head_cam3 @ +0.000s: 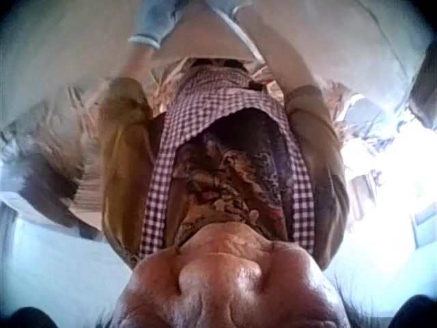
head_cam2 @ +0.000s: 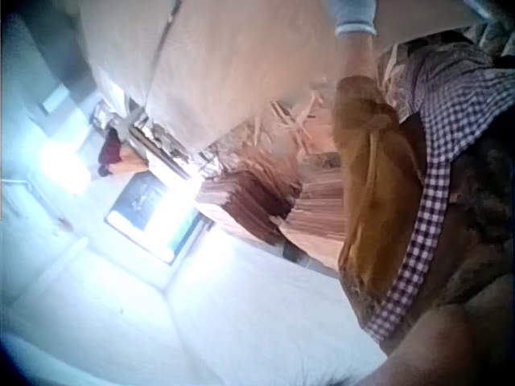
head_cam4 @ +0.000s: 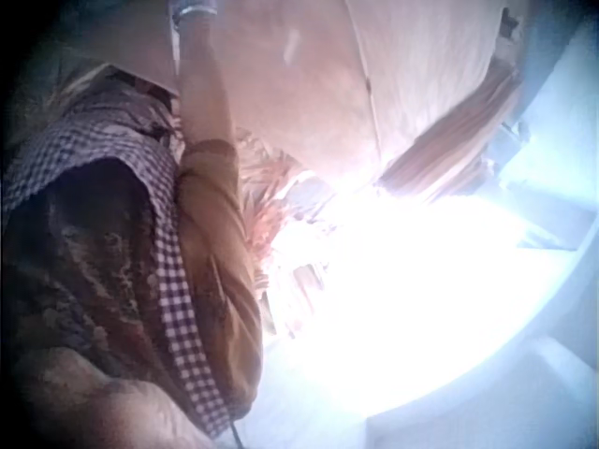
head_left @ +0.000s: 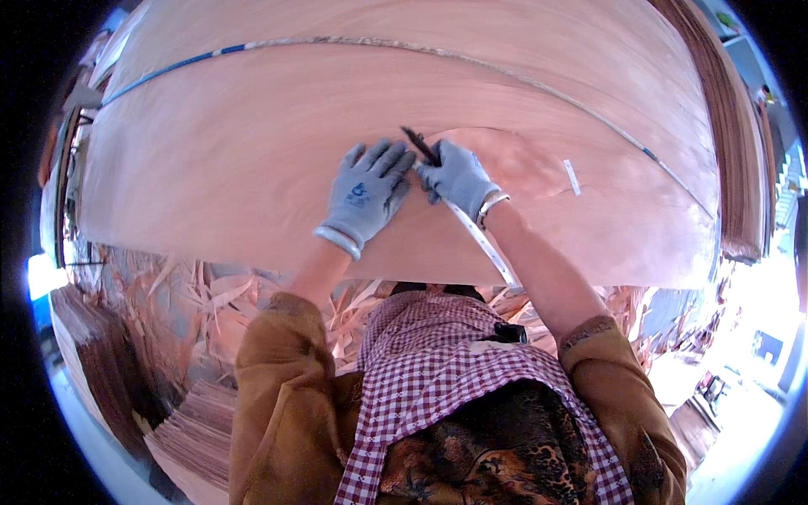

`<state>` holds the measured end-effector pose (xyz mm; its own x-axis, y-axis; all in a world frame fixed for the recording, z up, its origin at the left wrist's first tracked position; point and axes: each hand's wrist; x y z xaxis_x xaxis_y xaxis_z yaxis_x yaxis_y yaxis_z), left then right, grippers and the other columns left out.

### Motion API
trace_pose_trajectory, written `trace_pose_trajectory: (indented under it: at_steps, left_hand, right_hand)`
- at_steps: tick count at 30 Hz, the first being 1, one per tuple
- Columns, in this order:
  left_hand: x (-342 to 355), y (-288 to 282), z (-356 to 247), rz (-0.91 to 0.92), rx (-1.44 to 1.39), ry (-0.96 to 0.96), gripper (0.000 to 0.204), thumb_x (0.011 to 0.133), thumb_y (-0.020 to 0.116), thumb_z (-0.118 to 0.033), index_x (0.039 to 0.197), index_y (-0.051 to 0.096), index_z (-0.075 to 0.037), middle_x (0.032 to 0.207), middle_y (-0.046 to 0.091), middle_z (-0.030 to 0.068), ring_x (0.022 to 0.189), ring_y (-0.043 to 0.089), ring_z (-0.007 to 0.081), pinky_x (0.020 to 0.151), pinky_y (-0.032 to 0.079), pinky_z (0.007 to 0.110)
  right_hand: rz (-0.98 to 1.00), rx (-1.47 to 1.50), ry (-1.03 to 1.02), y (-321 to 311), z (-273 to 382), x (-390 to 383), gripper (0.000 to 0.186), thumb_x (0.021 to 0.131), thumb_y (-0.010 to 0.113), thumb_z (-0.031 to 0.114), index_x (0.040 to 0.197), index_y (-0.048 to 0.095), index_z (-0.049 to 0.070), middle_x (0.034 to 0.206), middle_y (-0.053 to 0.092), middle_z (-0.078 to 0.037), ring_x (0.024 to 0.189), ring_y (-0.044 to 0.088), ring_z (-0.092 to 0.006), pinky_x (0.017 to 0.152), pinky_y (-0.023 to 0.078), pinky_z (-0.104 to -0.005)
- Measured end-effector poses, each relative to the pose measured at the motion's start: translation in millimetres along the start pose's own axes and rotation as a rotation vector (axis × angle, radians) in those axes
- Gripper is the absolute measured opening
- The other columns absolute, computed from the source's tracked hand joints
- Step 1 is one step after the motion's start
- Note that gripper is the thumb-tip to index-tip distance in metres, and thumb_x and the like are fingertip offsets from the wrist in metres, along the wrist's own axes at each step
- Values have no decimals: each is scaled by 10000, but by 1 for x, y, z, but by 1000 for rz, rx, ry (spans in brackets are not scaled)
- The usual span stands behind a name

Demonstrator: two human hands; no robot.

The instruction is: The person cuts small pieces of wood veneer using a utility knife. They measure the veneer, apply tape as a guide, and use the knife to cut out shapes and trim excess material from the edges of a large panel.

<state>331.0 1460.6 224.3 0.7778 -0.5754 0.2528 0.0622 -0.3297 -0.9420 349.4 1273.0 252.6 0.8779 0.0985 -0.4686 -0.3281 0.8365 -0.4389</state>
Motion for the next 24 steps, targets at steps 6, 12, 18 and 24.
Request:
trace_pose_trajectory:
  at_steps: [6, 12, 18, 24]
  left_hand:
    - [5, -10, -1, 138, 82, 48, 434, 879, 534, -364, 1296, 527, -241, 1387, 439, 80, 1260, 418, 278, 1051, 289, 502]
    - [6, -7, -3, 155, 108, 62, 455, 881, 527, -350, 1329, 495, -274, 1390, 428, 106, 1266, 403, 310, 1047, 276, 522]
    - [2, -11, -8, 168, 163, 98, 452, 877, 526, -314, 1327, 498, -291, 1386, 411, 150, 1256, 401, 355, 1049, 273, 545]
    - [2, 5, -52, 44, 15, 73, 456, 899, 493, -286, 1320, 494, -112, 1394, 434, 123, 1296, 386, 291, 1089, 261, 447]
  right_hand:
    - [143, 268, 59, -8, -35, -45, 182, 831, 612, 153, 841, 589, -28, 646, 630, -126, 549, 636, -184, 516, 508, -309]
    - [537, 188, -52, 10, 11, -125, 168, 872, 609, 175, 956, 595, 30, 689, 623, -66, 544, 597, -111, 495, 495, -278]
    - [502, 649, -79, -36, 6, -133, 351, 872, 597, 127, 1185, 534, -19, 791, 653, -91, 547, 581, -82, 485, 486, -224]
    - [72, 500, 153, -79, -95, -101, 212, 879, 586, 123, 1022, 513, -15, 730, 623, -83, 510, 542, -102, 441, 442, -233]
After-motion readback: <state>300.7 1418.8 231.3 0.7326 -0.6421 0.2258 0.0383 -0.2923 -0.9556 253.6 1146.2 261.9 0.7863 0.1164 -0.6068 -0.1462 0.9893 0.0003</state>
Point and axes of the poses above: each hand's wrist, its own x-axis towards the middle knuckle, its own y-axis out of the palm, z = x × y
